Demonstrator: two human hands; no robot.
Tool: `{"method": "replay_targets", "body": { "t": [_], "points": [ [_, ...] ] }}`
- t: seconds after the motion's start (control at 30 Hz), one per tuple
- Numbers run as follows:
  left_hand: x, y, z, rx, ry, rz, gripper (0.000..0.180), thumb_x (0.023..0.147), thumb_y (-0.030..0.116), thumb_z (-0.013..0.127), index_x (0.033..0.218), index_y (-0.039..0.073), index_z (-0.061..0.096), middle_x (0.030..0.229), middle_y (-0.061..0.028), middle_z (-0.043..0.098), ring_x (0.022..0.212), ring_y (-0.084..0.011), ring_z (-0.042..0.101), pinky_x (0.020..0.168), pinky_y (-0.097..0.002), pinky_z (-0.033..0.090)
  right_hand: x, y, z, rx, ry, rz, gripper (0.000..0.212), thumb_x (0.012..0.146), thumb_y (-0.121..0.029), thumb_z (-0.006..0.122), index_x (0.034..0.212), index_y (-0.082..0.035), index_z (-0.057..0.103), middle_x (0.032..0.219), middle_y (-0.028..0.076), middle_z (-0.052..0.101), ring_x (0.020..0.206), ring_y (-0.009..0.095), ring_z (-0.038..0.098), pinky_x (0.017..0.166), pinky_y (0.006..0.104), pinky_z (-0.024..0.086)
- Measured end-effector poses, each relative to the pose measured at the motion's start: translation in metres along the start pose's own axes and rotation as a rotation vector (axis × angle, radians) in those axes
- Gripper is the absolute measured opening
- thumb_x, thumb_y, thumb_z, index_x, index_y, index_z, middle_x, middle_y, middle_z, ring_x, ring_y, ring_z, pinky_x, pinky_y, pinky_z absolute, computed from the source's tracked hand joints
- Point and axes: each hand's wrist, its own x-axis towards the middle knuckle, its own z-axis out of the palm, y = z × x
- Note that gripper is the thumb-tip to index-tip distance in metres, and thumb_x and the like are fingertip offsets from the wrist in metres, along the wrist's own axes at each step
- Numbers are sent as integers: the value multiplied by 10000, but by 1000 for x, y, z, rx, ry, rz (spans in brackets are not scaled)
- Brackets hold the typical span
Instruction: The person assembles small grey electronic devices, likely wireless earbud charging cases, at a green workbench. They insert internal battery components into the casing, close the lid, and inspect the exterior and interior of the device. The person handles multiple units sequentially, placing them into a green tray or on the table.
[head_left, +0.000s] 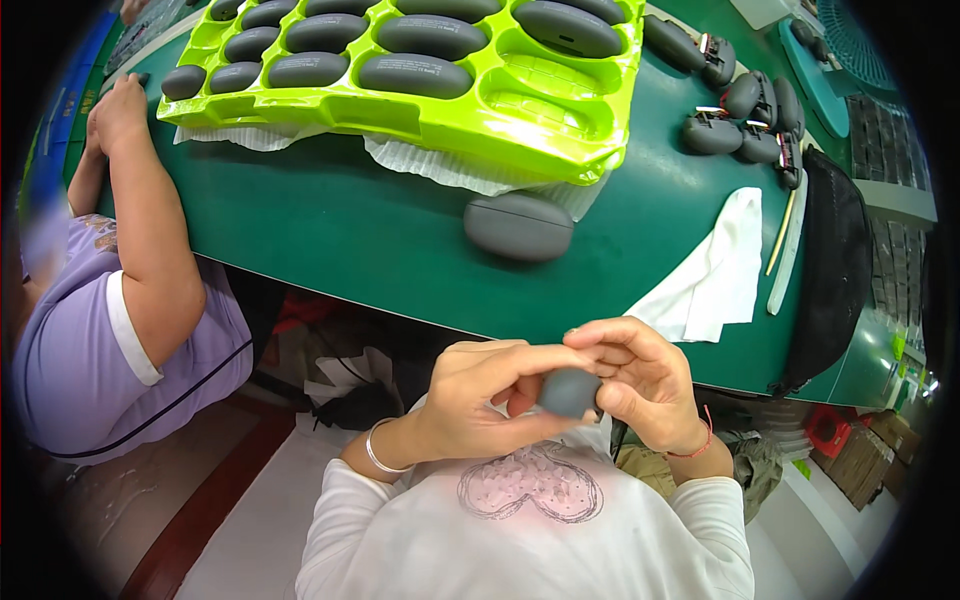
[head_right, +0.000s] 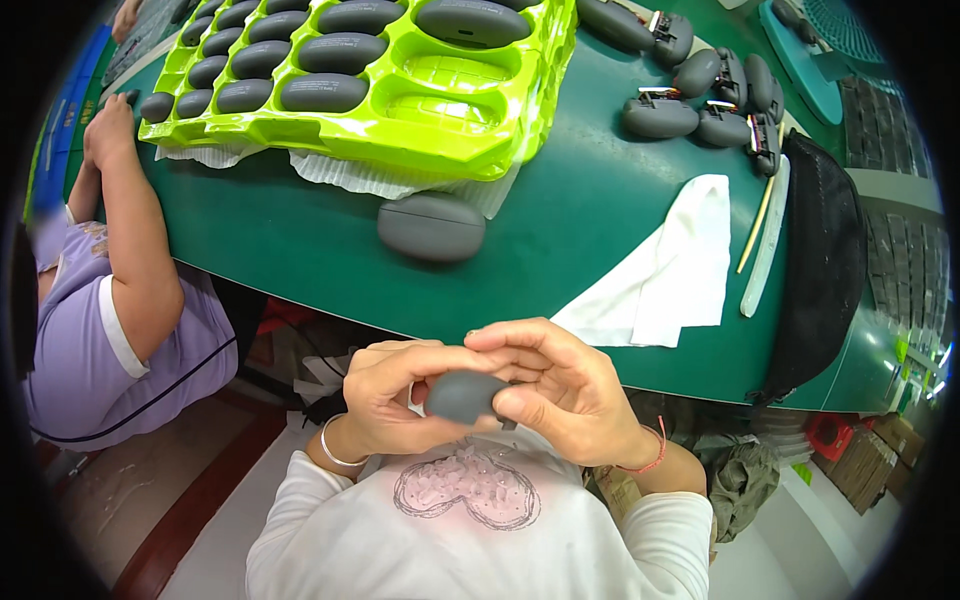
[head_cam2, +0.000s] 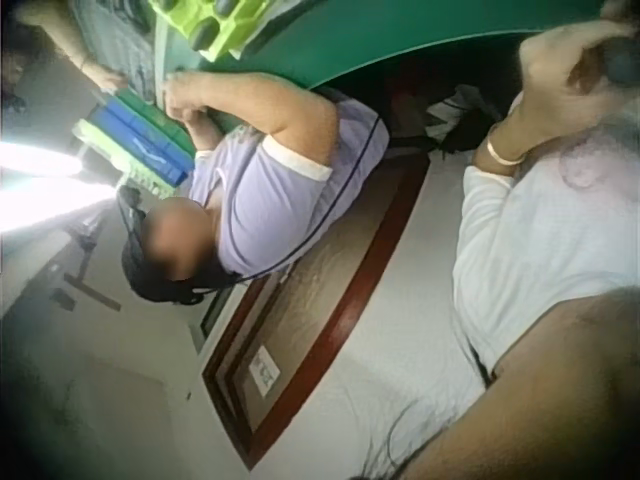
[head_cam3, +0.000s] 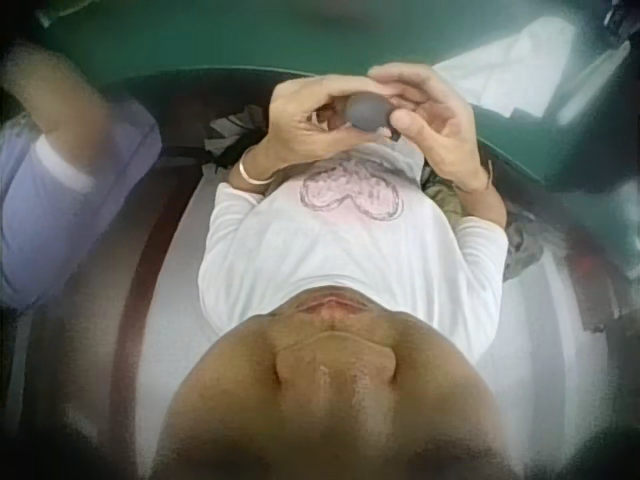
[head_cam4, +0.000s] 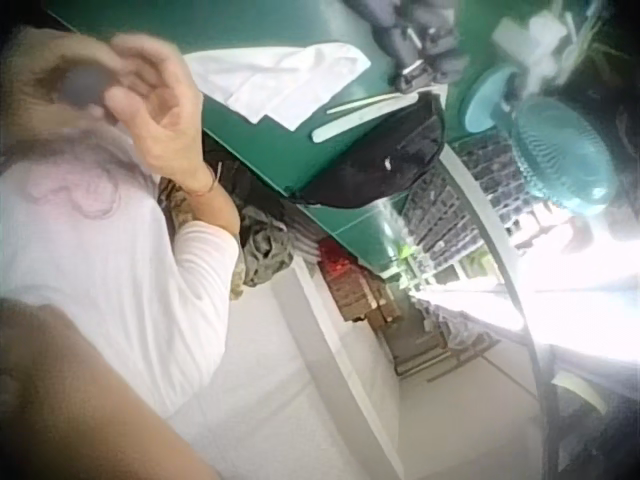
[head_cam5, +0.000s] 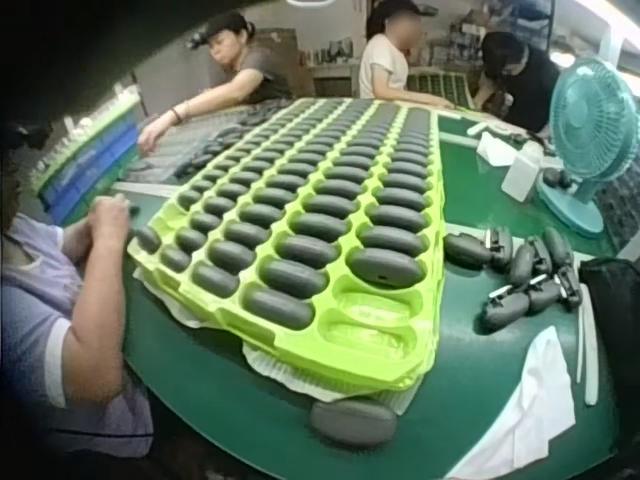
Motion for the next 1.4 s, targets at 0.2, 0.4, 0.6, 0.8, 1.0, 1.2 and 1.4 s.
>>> {"method": "replay_targets", "body": {
  "t": [0.2, 0.4, 0.6, 0.8, 1.0, 1.2, 1.4],
  "points": [
    [21, -2, -32, -35, -88, 200, 551, 562, 368, 877, 943, 25, 673, 698, -36, 599, 522, -128, 492, 465, -241, 368, 6, -18, -14, -256, -67, -33, 444, 869, -25, 640, 1273, 47, 472, 1122, 163, 605, 1057, 224, 612, 932, 341, 476],
    [41, -13, -44, 574, 328, 106, 551, 534, 207, 883, 991, 18, 640, 1093, -144, 617, 961, -269, 567, 809, -370, 458, 23, -23, -35, -365, 279, -276, 452, 914, -131, 599, 1274, 79, 424, 1013, 175, 604, 894, 202, 606, 799, 307, 501],
    [58, -19, -41, 723, 69, 238, 677, 545, 170, 870, 1149, 3, 615, 1078, -125, 648, 936, -273, 579, 810, -362, 467, 26, -18, -41, -607, 441, -394, 431, 925, -93, 571, 1278, 95, 410, 1048, 177, 575, 908, 192, 582, 817, 304, 480],
    [51, -19, -28, 611, 85, 233, 610, 543, 105, 863, 1098, 0, 635, 1001, -91, 682, 844, -260, 583, 743, -340, 485, 31, -16, -40, -753, 453, -480, 402, 906, -14, 570, 1265, 105, 434, 1049, 175, 567, 918, 199, 579, 853, 313, 470],
    [47, -20, -27, 590, 113, 254, 583, 543, 105, 866, 1069, -3, 637, 992, -97, 694, 835, -246, 589, 730, -316, 497, 32, -14, -39, -817, 465, -507, 382, 903, 12, 561, 1259, 91, 450, 1040, 167, 575, 902, 180, 578, 822, 280, 467],
    [42, -30, -27, 579, 138, 311, 687, 564, 177, 878, 1150, -14, 574, 1059, -110, 683, 896, -249, 585, 776, -323, 497, 32, -13, -38, -810, 479, -534, 370, 908, 16, 552, 1261, 74, 457, 1022, 151, 580, 890, 159, 572, 803, 259, 461],
    [39, -24, -28, 594, 136, 275, 810, 567, 226, 883, 1241, -24, 511, 1096, -150, 660, 970, -268, 569, 844, -349, 475, 32, -11, -39, -804, 484, -540, 375, 910, 8, 556, 1265, 75, 453, 1024, 143, 577, 893, 155, 569, 801, 257, 459]
  ]
}}
